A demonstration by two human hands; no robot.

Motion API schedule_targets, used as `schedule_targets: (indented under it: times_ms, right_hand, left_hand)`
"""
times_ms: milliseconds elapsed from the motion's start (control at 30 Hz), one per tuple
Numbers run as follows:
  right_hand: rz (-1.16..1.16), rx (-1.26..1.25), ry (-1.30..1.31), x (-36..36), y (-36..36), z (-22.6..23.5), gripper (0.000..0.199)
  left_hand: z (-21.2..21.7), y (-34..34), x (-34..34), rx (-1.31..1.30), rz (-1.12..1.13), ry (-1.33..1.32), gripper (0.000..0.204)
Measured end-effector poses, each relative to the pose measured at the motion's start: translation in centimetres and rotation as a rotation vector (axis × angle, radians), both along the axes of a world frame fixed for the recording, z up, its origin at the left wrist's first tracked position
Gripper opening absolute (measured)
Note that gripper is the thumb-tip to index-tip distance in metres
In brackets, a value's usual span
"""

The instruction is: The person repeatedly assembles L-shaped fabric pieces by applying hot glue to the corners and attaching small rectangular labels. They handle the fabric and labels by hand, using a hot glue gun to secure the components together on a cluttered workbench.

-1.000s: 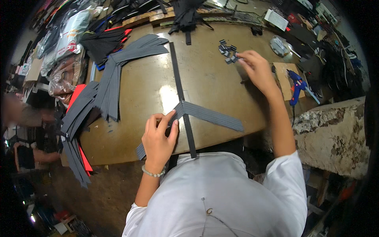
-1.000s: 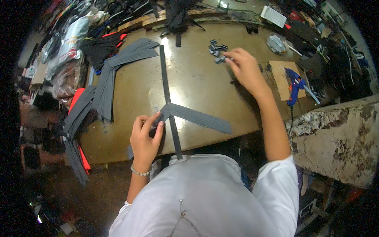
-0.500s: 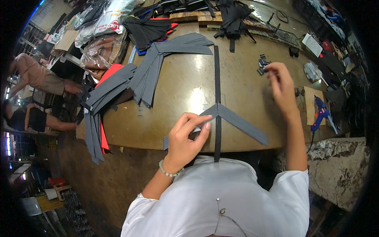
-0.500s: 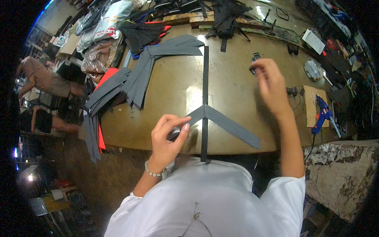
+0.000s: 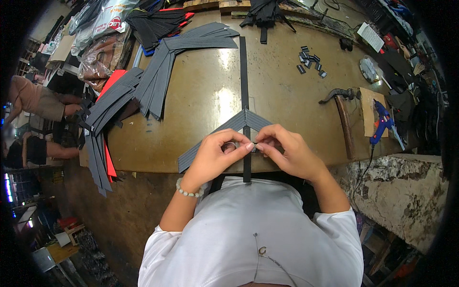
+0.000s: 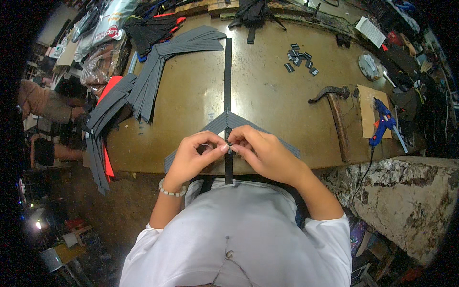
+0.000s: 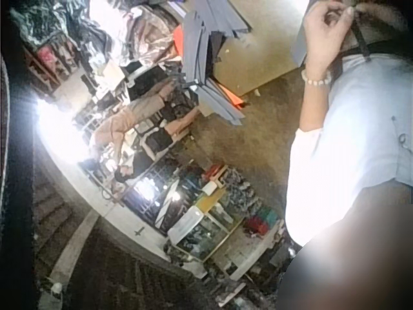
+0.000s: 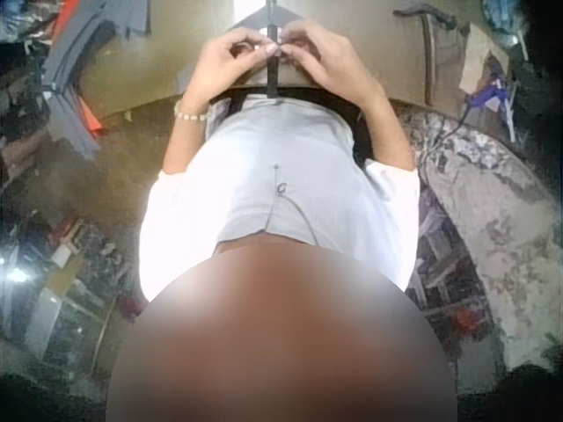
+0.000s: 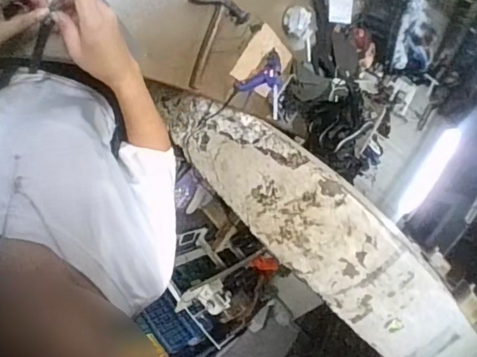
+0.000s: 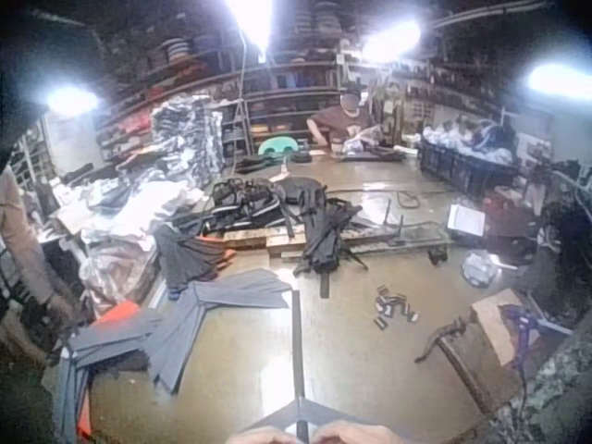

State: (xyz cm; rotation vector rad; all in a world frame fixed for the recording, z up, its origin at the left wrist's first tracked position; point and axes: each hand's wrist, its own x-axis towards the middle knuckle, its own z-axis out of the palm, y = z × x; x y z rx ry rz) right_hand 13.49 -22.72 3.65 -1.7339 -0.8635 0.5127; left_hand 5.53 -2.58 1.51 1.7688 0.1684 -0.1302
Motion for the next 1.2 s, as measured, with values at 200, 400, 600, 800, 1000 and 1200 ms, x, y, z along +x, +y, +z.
schedule_targets:
  times_ms: [200, 400, 600, 800, 1000, 1200]
  right_hand:
    - [-0.338, -0.044, 0.136, 0.6, 0.1, -2.4, 0.019]
    - [-0.347, -0.056, -0.078, 0.4, 0.0, -4.0, 0.011]
    - [-0.016, -0.099, -0.217, -0.2, -1.4, -2.5, 0.02]
    - [0.261, -0.248, -0.478, -2.8, -1.4, -2.1, 0.041]
    - [0.086, -0.159, -0.492, -4.2, 0.4, -4.5, 0.038]
    - [0.121, -0.102, -0.652, 0.1, 1.4, -3.7, 0.033]
  left_hand:
    - [-0.5, 0.5, 2.4, 0.105, 0.221, -0.005, 0.021]
    - [-1.7, 0.0, 3.7, 0.422, 0.248, -0.111, 0.022]
    - [-2.0, -0.8, 3.3, 0.585, 0.275, -0.266, 0.014]
    - [-2.3, -0.8, 3.0, 0.543, 0.261, -0.229, 0.013]
    - [-2.4, -0.5, 2.7, 0.52, 0.255, -0.274, 0.017]
    - [-2.5, -0.3, 2.9, 0.504, 0.257, -0.298, 0.017]
